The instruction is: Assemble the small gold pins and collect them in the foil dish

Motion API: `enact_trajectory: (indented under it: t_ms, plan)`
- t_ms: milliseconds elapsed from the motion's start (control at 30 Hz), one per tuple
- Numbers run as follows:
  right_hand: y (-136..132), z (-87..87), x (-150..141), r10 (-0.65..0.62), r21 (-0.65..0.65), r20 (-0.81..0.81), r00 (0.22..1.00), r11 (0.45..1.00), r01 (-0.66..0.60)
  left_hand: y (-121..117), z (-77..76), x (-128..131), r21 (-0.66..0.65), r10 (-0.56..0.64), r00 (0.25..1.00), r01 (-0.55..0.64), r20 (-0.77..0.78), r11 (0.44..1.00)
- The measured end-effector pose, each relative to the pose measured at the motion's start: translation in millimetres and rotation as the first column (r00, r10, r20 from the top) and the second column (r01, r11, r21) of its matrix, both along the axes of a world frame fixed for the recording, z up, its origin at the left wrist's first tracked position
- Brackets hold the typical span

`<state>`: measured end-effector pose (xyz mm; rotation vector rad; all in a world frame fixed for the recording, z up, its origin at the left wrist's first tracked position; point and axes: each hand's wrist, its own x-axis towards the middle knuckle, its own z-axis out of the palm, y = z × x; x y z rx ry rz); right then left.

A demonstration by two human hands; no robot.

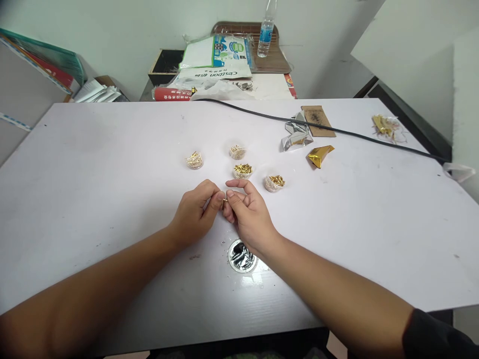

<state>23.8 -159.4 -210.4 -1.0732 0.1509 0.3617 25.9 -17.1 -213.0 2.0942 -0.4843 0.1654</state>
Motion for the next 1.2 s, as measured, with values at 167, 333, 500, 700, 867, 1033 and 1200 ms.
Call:
enact_trajectory:
  t_ms: [167, 333, 500, 700, 867, 1033, 1200]
  plan:
    - [-1.1, 0.7, 0.4, -0.038, -0.034, 0.005, 0.999, 0.999, 0.038, -1.4, -0.9, 0.1, 0.008, -0.022, 0.999, 0.022, 0.033, 1.0]
    - [-2.9, -1.7, 0.3, -0.015, -0.103, 0.054, 0.998, 0.994, 0.021, -0.2, 0.7, 1.2, 0.008, -0.027, 0.998, 0.027, -0.061, 1.0]
    - [-4.6, -3.4, 0.6, 0.007, -0.163, 0.13, 0.991, 0.986, 0.015, 1.5, 0.2, 2.5, -0.021, -0.047, 0.991, 0.045, -0.123, 0.999]
    - [-6.4, -0.6, -0.1, 0.032, -0.247, 0.198, 0.98, 0.969, 0.019, 1.8, -0.6, 3.7, -0.025, -0.075, 0.984, 0.072, -0.163, 0.997]
    - [-7.0, 0.7, -0.8, 0.044, -0.276, 0.207, 0.977, 0.961, 0.015, 2.3, 0.5, 4.6, -0.018, -0.088, 0.983, 0.086, -0.16, 0.996]
    - [-7.2, 0.9, -0.9, 0.04, -0.304, 0.199, 0.979, 0.953, 0.022, 3.0, -0.3, 5.1, -0.042, -0.111, 0.974, 0.105, -0.199, 0.994]
    - [-7.6, -1.2, -0.2, 0.052, -0.288, 0.194, 0.98, 0.958, 0.006, 2.9, -0.6, 5.4, -0.054, -0.122, 0.972, 0.113, -0.203, 0.992]
